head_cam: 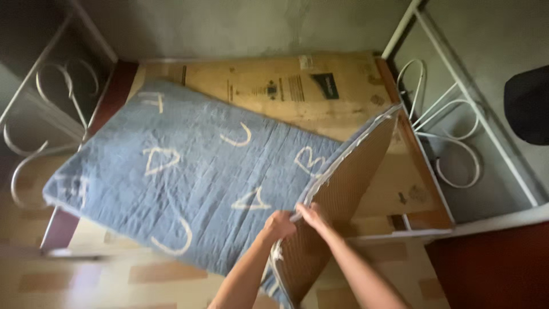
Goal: The person folds a pink blanket on a bed, then places it on a stack of other linens on the upper bunk. The person then picks up a pillow and places it on the upper bunk, and finally removes a mattress topper from the lower bed.
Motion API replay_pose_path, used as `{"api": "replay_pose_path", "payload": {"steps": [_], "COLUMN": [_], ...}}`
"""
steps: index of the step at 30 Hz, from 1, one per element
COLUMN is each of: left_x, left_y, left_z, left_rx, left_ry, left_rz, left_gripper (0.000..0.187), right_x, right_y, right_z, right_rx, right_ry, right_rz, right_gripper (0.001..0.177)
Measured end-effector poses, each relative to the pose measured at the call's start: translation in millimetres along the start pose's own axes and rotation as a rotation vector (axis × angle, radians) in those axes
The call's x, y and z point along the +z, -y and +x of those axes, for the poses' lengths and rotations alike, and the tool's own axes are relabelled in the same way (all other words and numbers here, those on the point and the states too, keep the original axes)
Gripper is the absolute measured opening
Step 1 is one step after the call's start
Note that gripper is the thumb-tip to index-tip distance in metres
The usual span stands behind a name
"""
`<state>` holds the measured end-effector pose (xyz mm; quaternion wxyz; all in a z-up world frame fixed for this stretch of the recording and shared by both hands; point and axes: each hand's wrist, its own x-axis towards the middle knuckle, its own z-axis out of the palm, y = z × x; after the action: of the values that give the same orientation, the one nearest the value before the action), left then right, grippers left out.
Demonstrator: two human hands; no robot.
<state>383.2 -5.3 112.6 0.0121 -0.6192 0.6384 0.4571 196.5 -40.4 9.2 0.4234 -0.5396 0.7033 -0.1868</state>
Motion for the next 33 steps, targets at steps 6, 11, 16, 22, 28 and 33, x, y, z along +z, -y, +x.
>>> {"api": "replay_pose_path", "payload": {"steps": [6,11,16,22,28,33], "left_x": [21.4,-8.1,-82.7,-240.6,-463.9,-631.4], "left_y": [17.3,8.5,5.6,53.9,143.0,268.0], "left_z": [30.3,21.6,8.0,-11.3,-91.4,-154.1], "left_rx": [0.243,0.3,0.374,0.515,0.38,-0.233], "left_ry": [-0.172,-0.141,-0.192,-0.327,-0.597,-0.818], "left_rz": [0.139,0.023,-0.028,0.057,0.238,0.338], "left_gripper": [0.047,0.038,0.042,0.056,0.064,0.047], "right_x": [0.9,1.8,1.5,45.7,160.3,266.4], "right_y": [-0.1,15.1,88.7,231.7,475.3,709.3], "right_z": [-1.4,-11.2,7.1,47.6,108.3,89.6], "right_rx": [-0.065,-0.161,-0.083,-0.288,-0.596,-0.993], "right_ry": [-0.101,-0.263,-0.391,-0.451,-0.303,-0.044], "right_rz": [0.093,0.276,0.243,0.361,0.48,0.351], "right_gripper": [0.052,0.038,0.029,0.025,0.02,0.032]}}
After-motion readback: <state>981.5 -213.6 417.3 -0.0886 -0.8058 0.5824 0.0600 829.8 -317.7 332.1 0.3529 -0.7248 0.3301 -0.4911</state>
